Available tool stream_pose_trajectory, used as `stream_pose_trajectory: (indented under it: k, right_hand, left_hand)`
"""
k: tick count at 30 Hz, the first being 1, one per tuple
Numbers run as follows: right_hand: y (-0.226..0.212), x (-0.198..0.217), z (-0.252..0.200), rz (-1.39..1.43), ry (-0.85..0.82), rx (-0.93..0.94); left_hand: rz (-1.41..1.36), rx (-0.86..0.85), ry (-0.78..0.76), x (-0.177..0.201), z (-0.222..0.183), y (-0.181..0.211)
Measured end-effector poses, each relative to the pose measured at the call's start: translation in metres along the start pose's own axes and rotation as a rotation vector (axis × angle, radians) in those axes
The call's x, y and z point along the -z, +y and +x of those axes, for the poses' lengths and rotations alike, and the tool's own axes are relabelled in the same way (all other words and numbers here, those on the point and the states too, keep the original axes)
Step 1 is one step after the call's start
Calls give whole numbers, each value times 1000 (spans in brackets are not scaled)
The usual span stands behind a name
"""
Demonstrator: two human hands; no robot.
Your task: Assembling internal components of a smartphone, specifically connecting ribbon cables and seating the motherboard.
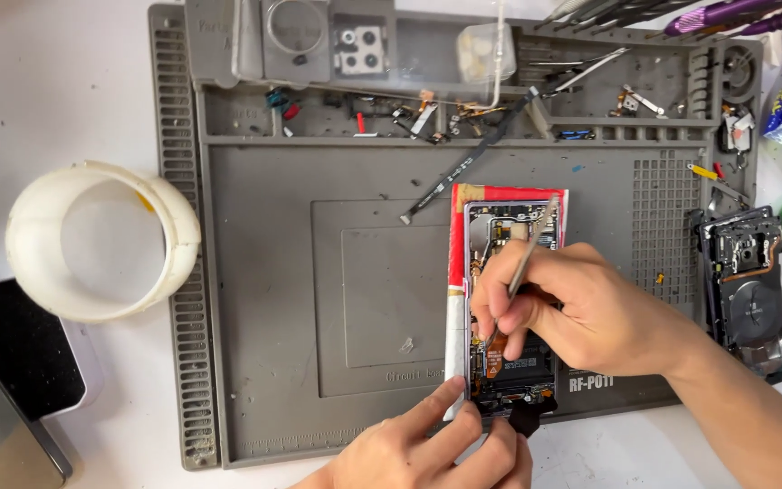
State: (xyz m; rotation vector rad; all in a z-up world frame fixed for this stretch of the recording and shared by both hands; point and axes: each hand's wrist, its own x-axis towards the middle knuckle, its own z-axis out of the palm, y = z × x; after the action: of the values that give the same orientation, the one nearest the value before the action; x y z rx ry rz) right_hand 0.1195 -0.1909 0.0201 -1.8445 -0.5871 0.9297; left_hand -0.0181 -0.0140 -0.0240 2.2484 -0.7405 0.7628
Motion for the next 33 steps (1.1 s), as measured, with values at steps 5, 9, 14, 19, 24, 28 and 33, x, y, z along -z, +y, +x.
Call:
stream_pose_trajectory:
  k: [5,9,14,19,24,28,33]
  right_hand:
    - [-5,-1,2,58,36,-10]
    - [-9,0,4,71,51,-10]
    - [-9,3,5,52,9,-15]
    - [-10,5,6,52,-12,11]
    - [-7,7,8,60,-46,6]
    - [-6,11,8,6,-107,16]
    - [-4,9,7,30,-106,-5]
  left_hand:
    - [69,-8,-42,1,2,2]
    - [41,-97,-113,7,5,-3]
    - [6,-77,-126,9,8,-2]
    - [-16,-79,-134,9,8,-2]
    - [-40,-90,-145,11,8,-5]
    - [-28,-82,-113,9,9,-6]
    - [25,-72,-82,3,9,-4]
